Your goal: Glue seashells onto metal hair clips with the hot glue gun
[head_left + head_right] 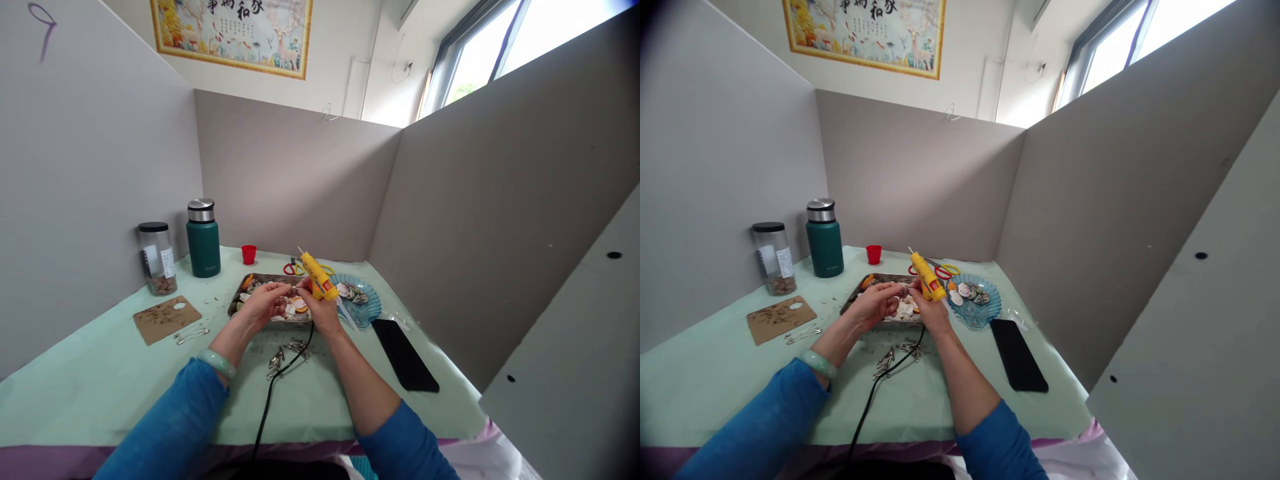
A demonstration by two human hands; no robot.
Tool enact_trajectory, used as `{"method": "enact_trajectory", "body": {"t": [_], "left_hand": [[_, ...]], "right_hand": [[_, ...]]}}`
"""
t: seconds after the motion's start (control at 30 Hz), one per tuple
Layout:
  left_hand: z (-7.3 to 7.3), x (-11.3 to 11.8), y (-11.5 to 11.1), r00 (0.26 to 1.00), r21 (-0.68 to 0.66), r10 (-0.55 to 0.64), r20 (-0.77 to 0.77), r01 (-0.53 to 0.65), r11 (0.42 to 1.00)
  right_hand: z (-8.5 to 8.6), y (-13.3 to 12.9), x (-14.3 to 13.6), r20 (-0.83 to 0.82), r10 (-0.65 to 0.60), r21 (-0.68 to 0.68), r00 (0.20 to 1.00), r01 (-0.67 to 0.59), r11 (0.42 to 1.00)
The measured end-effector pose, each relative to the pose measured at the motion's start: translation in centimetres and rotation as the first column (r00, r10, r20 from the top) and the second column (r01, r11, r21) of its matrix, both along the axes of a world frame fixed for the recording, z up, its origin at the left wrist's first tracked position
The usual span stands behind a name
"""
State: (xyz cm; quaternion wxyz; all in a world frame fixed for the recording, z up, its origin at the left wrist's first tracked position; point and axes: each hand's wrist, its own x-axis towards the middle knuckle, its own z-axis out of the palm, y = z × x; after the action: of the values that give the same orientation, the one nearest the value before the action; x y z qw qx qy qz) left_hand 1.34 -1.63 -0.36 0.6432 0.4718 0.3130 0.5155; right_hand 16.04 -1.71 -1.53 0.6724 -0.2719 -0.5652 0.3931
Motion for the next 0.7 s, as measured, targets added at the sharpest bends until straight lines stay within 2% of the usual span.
{"method": "enact_trajectory", "body": {"t": [0.4,0.7], "left_hand": [[-0.30,0.03,0.26,0.999,0.013,0.036,0.007,-0.036,0.999],[-0.19,0.11,0.18,0.997,0.030,0.076,0.003,-0.076,0.997]], "right_hand": [[0.21,-0.30,-0.10,0.013,0.005,-0.007,1.000,-0.005,1.000],[-0.56,0.38,-0.11,0.059,-0.013,-0.012,0.998,0.014,1.000]]}}
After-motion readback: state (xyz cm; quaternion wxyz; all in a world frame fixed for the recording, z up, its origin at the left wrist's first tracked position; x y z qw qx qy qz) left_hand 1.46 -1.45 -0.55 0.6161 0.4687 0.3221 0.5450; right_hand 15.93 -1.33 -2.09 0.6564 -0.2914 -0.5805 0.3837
